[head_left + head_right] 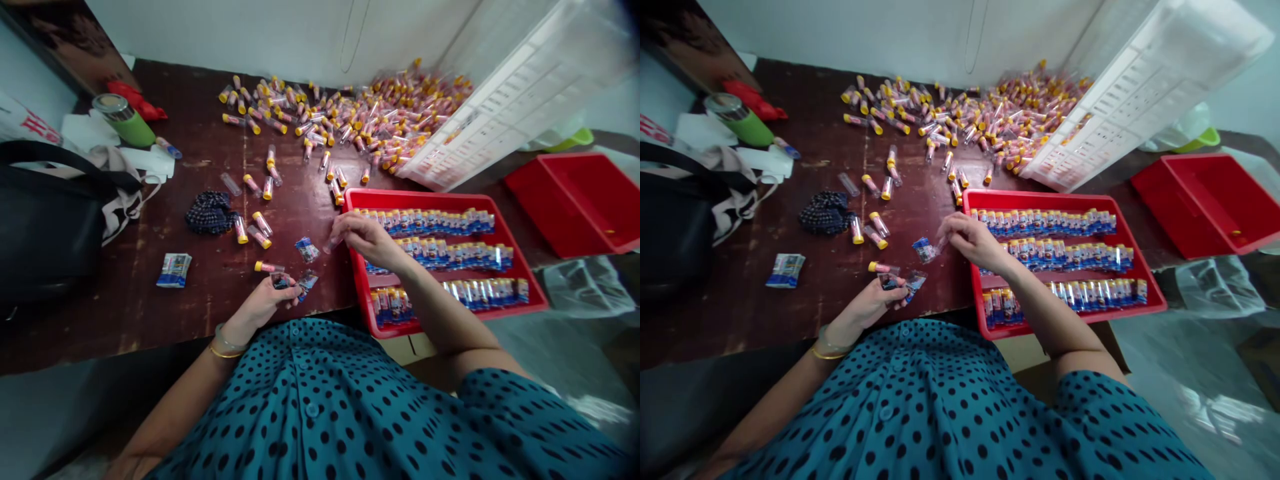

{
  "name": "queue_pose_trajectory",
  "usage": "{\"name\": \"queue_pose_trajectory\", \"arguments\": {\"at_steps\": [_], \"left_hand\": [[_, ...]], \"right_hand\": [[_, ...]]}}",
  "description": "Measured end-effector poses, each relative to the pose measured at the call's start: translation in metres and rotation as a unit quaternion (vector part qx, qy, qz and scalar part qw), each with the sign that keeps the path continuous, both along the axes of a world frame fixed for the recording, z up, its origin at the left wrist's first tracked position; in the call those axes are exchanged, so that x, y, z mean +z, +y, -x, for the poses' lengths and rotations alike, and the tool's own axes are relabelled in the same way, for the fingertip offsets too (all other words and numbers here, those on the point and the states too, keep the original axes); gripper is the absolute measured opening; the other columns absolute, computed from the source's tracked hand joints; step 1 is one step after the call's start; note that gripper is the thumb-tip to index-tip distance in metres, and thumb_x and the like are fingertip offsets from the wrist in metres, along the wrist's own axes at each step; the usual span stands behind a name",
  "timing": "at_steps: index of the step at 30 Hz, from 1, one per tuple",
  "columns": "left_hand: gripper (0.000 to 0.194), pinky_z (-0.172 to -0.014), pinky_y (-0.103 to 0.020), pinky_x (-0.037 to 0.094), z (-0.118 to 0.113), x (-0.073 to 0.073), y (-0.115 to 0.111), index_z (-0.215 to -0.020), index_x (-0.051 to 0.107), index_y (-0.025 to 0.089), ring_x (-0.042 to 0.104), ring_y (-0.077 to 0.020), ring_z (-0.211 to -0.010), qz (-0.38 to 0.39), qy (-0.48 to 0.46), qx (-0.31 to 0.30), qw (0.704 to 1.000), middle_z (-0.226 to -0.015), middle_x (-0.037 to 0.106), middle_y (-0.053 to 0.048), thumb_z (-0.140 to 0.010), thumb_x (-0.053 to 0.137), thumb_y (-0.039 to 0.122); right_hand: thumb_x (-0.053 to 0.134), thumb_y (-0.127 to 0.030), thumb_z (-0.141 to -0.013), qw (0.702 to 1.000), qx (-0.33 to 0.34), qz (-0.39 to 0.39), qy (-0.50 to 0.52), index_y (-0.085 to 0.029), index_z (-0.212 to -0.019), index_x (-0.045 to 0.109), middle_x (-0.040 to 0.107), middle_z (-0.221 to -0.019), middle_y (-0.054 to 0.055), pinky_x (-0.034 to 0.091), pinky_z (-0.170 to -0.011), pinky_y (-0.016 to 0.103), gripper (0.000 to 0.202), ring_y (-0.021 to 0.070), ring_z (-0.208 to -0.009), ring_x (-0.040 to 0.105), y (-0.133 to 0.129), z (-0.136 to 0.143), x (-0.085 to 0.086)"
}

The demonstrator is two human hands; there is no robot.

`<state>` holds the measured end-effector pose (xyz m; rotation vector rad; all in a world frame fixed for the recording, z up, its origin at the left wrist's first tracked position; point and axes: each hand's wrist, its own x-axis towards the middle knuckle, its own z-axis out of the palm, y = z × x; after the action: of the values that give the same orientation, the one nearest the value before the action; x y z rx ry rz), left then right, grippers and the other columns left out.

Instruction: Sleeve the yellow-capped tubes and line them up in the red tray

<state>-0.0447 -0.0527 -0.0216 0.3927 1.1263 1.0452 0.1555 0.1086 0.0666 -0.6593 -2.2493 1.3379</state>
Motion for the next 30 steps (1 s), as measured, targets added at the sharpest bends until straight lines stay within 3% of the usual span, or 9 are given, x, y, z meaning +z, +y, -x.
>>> {"name": "queue_pose_trajectory", "arguments": {"at_steps": [3, 5, 7, 10, 12, 16, 20, 26, 30], "left_hand": [[0.036, -0.052, -0.024, 0.043, 0.000, 0.003, 0.002, -0.073, 0.062, 0.016, 0.057, -0.0113, -0.051, -0.015, 0.015, -0.008, 1.000, -0.058, 0.066, 0.001, -0.055, 0.090, 0.032], [0.034, -0.051, -0.024, 0.042, -0.001, 0.006, 0.003, -0.072, 0.062, 0.016, 0.056, -0.0108, -0.050, -0.026, 0.030, -0.005, 0.999, -0.057, 0.066, 0.001, -0.058, 0.088, 0.033], [0.032, -0.050, -0.023, 0.041, -0.002, 0.008, 0.003, -0.069, 0.062, 0.016, 0.055, -0.0107, -0.050, -0.032, 0.048, 0.009, 0.998, -0.055, 0.064, 0.001, -0.060, 0.087, 0.034], [0.032, -0.047, -0.022, 0.039, -0.001, 0.009, 0.001, -0.067, 0.063, 0.015, 0.055, -0.0109, -0.050, -0.032, 0.060, 0.046, 0.997, -0.054, 0.063, 0.001, -0.060, 0.087, 0.035], [0.032, -0.047, -0.022, 0.039, 0.002, 0.008, -0.002, -0.069, 0.064, 0.015, 0.056, -0.0108, -0.050, -0.027, 0.052, 0.063, 0.996, -0.057, 0.064, 0.002, -0.059, 0.088, 0.034], [0.032, -0.047, -0.021, 0.039, 0.005, 0.005, -0.004, -0.070, 0.064, 0.016, 0.057, -0.0104, -0.051, -0.025, 0.032, 0.077, 0.996, -0.058, 0.063, 0.003, -0.056, 0.090, 0.028], [0.031, -0.049, -0.022, 0.041, 0.003, 0.007, -0.001, -0.070, 0.064, 0.015, 0.058, -0.0106, -0.051, -0.019, 0.027, 0.062, 0.998, -0.058, 0.064, 0.002, -0.055, 0.089, 0.025], [0.035, -0.051, -0.023, 0.043, 0.000, 0.012, 0.001, -0.072, 0.064, 0.016, 0.057, -0.0110, -0.050, -0.008, -0.006, 0.041, 0.999, -0.058, 0.065, 0.002, -0.054, 0.091, 0.028], [0.031, -0.054, -0.024, 0.044, -0.008, 0.009, 0.000, -0.074, 0.066, 0.016, 0.058, -0.0122, -0.055, -0.043, 0.015, 0.027, 0.999, -0.061, 0.066, 0.002, -0.060, 0.089, 0.032]], "right_hand": [[0.059, -0.025, -0.093, 0.993, 0.100, -0.039, -0.041, -0.017, -0.094, 0.069, 0.062, -0.102, 0.007, 0.050, -0.090, 0.034, 0.013, 0.0182, -0.098, 0.061, -0.015, 0.006, -0.003], [0.063, -0.026, -0.091, 0.989, 0.126, -0.047, -0.057, -0.017, -0.092, 0.068, 0.061, -0.098, 0.006, 0.051, -0.088, 0.033, 0.010, 0.0179, -0.095, 0.061, -0.026, 0.013, -0.011], [0.063, -0.024, -0.091, 0.992, 0.081, -0.073, -0.065, -0.017, -0.085, 0.066, 0.061, -0.095, 0.006, 0.051, -0.084, 0.031, 0.010, 0.0169, -0.089, 0.061, -0.028, 0.017, -0.019], [0.063, -0.024, -0.090, 0.992, -0.060, -0.107, -0.038, -0.017, -0.083, 0.065, 0.059, -0.100, 0.008, 0.050, -0.085, 0.032, 0.010, 0.0178, -0.093, 0.059, -0.017, 0.015, -0.024], [0.060, -0.029, -0.092, 0.994, -0.101, -0.048, -0.001, -0.018, -0.094, 0.065, 0.060, -0.102, 0.007, 0.051, -0.083, 0.033, 0.012, 0.0172, -0.091, 0.060, -0.007, 0.010, -0.021], [0.062, -0.040, -0.092, 0.976, -0.077, 0.194, 0.068, -0.023, -0.110, 0.057, 0.064, -0.096, 0.003, 0.052, -0.065, 0.027, 0.026, 0.0116, -0.069, 0.058, -0.001, 0.000, -0.008], [0.072, -0.044, -0.084, 0.953, -0.063, 0.283, 0.093, -0.022, -0.103, 0.057, 0.066, -0.094, 0.002, 0.051, -0.060, 0.024, 0.033, 0.0094, -0.064, 0.057, -0.009, 0.002, -0.002], [0.072, -0.041, -0.086, 0.965, -0.005, 0.247, 0.082, -0.020, -0.101, 0.060, 0.065, -0.097, 0.002, 0.053, -0.077, 0.026, 0.028, 0.0123, -0.081, 0.062, -0.023, 0.008, -0.009], [0.067, -0.037, -0.090, 0.982, -0.030, 0.175, 0.072, -0.021, -0.108, 0.058, 0.064, -0.101, 0.003, 0.049, -0.087, 0.028, 0.026, 0.0147, -0.094, 0.062, -0.032, 0.008, -0.015]]}}
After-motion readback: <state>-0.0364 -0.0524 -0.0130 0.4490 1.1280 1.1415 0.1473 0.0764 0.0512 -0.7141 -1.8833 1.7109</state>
